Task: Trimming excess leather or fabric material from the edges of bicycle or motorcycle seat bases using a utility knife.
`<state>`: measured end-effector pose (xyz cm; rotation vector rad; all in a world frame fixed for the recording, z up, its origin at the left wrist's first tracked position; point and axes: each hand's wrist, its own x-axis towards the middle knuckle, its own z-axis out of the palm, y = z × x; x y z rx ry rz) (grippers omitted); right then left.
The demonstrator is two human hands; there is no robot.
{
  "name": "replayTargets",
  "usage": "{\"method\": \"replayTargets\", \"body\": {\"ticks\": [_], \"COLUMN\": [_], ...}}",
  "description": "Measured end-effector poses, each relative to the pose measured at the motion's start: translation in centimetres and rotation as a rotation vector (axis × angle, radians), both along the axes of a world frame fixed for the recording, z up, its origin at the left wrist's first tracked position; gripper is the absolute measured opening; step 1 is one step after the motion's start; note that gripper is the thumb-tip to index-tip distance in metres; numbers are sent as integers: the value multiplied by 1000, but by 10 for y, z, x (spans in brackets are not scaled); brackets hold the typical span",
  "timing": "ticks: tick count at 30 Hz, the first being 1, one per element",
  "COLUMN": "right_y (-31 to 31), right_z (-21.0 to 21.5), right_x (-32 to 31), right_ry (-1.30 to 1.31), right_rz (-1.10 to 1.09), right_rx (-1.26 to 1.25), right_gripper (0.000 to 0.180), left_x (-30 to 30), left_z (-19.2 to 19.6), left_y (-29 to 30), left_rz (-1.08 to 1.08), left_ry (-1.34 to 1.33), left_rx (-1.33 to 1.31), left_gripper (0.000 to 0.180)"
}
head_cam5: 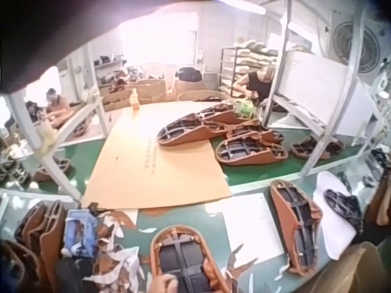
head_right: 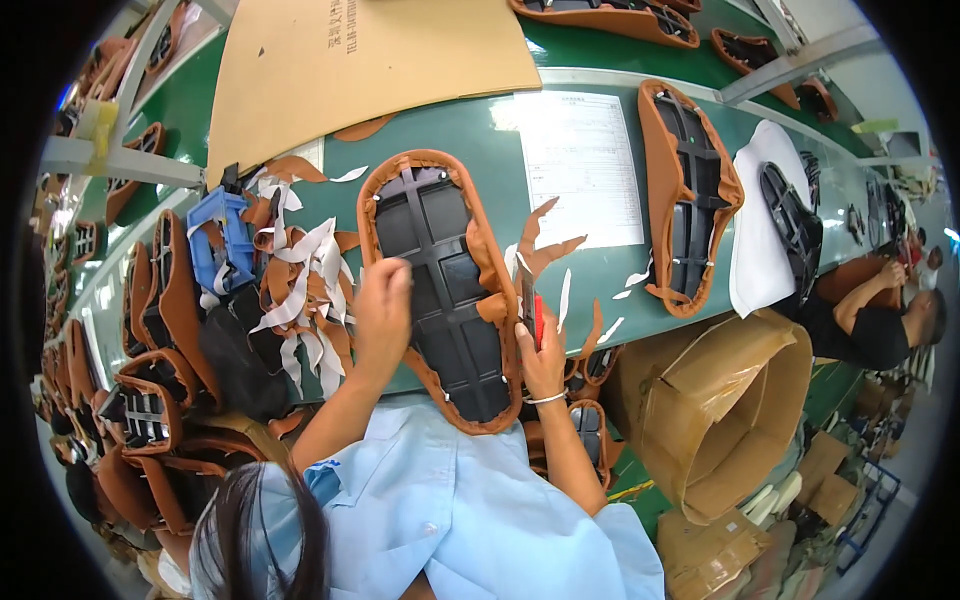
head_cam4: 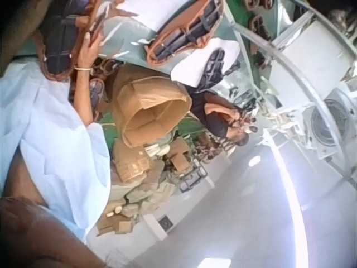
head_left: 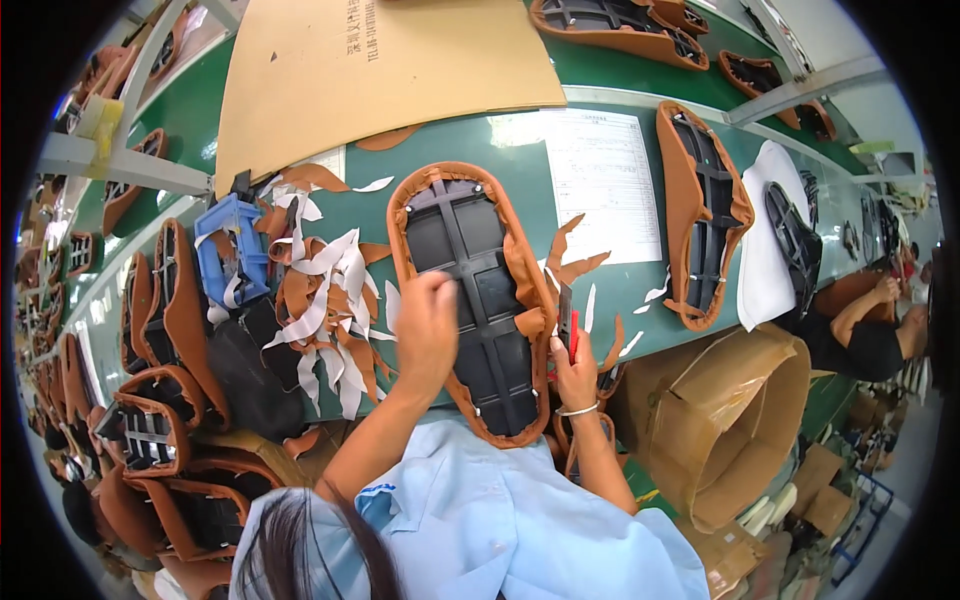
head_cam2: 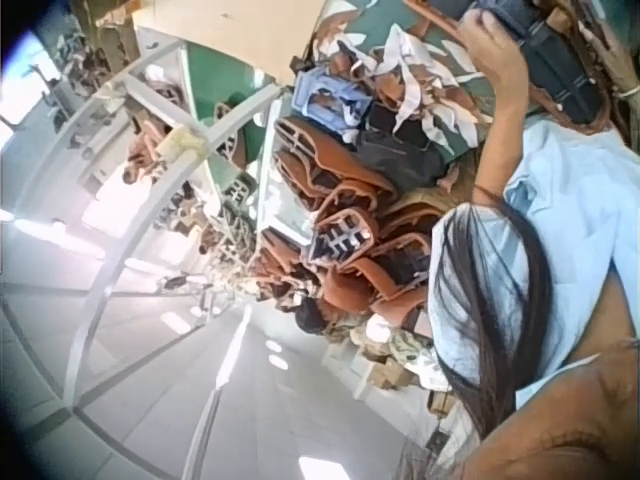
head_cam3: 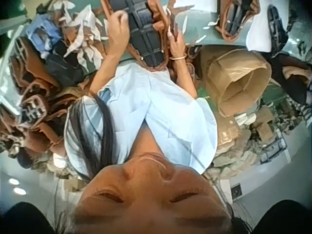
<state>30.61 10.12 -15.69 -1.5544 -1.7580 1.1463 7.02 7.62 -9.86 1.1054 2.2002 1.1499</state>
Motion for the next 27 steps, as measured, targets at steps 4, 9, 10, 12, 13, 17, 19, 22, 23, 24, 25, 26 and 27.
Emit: {"method": "replayTargets", "body": {"ticks": [4, 9, 10, 12, 13, 17, 19, 22, 23, 24, 25, 26, 27], "right_y": [11, 39, 43, 50, 55, 60, 54, 44, 47, 52, 54, 63, 69], "right_z": [32, 85, 96, 118, 126, 136, 141, 148, 152, 157, 160, 162, 157], "right_x": [-14, -29, -34, -44, -53, -74, -76, -69, -70, -74, -79, -90, -95], "right_ry": [41, -387, -398, -649, -656, -947, -1035, -1087, -1090, -1056, -1015, -1007, -1012], "right_rz": [-30, 287, 294, 519, 528, 679, 721, 774, 781, 779, 783, 767, 765], "right_rx": [-194, 439, 438, 418, 419, 336, 367, 382, 384, 379, 366, 375, 375], "right_gripper": [35, 37, 37, 49, 49, 50, 51, 53, 53, 55, 56, 50, 50], "left_x": [35, 33, 33, 36, 36, 34, 32, 30, 30, 29, 29, 30, 33], "left_z": [-9, -36, -35, -30, -28, -28, -29, -30, -34, -37, -39, -40, -38], "left_y": [55, 50, 49, 46, 46, 45, 44, 41, 37, 36, 35, 35, 37], "left_rz": [-21, -132, -129, -83, -77, -63, -58, -3, -7, -13, -6, 12, 19], "left_ry": [-904, -595, -608, -587, -595, -601, -592, -657, -654, -648, -646, -669, -699], "left_rx": [-260, -125, -124, 1, 4, 76, 122, 99, 142, 188, 184, 217, 256], "left_gripper": [31, 31, 31, 30, 30, 27, 27, 25, 24, 23, 23, 22, 20]}}
